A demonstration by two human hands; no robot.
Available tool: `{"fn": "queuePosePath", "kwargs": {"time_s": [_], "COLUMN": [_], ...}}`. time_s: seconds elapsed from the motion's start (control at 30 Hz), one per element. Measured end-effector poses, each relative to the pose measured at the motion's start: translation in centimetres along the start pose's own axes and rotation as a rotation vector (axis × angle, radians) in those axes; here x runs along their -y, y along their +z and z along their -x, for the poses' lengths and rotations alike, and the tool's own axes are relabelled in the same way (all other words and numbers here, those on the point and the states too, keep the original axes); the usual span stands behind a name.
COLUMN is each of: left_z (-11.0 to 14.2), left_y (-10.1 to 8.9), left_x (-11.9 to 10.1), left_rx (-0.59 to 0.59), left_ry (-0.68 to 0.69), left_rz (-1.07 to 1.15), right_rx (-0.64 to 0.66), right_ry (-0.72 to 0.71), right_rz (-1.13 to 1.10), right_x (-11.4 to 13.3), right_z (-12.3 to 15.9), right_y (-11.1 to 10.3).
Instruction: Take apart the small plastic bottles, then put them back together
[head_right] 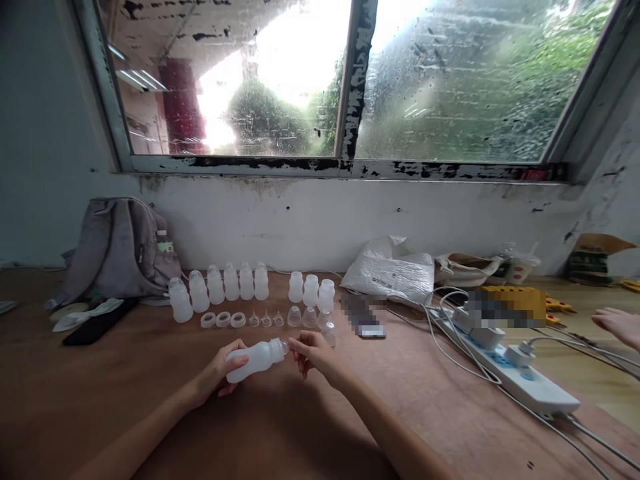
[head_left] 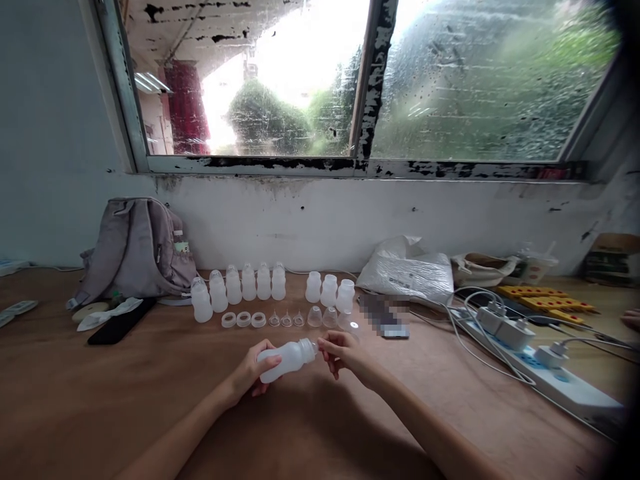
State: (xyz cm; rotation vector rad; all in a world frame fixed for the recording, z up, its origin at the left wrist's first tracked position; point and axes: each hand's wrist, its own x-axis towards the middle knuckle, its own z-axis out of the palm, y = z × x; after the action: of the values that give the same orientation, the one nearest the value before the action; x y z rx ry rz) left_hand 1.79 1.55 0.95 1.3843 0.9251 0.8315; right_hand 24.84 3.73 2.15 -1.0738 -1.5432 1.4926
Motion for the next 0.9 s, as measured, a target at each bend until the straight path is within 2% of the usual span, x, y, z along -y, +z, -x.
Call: {"fn": "queuePosePath", "kwargs": {"time_s": [0.27, 0.4, 0.47, 0.53, 0.67, 0.77, 0.9], "left_z": [-0.1, -0.1, -0.3, -0.4, -0.9, -1.2, -1.2], "left_y": [-0.1, -0.3, -0.4, -0.6, -1.1, -1.4, -1.1], "left_x": [0.2, 0.2, 0.1, 0.1, 0.3, 0.8, 1.0], "left_rx": [0.016, 0.047, 0.002, -0.096, -0.246, -0.332, -0.365], "left_ry": [-0.02, -0.062, -0.058, -0.022, 0.058, 0.116, 0.176], "left_rz": [0.019, 0.088, 0.141, 0.229, 0.416, 0.384, 0.261], "right_rx": [-0.02, -0.032, -0.071, -0.129, -0.251, -0.277, -0.254], "right_ry": [-0.076, -0.143, -0.177, -0.219, -0.323, -0.396, -0.417], "right_rz": [0.041, 0.1, 0.133, 0.22, 0.53, 0.691, 0.759], "right_x": [0.1, 0.3, 0.1, -0.3, -1.5, -2.0, -2.5], "right_z": [-0.1, -0.3, -0.6, -0.9, -1.1, -1.1, -1.3], "right_y": [0.0, -0.8, -1.4, -1.8, -1.7, -1.0, -0.3]}}
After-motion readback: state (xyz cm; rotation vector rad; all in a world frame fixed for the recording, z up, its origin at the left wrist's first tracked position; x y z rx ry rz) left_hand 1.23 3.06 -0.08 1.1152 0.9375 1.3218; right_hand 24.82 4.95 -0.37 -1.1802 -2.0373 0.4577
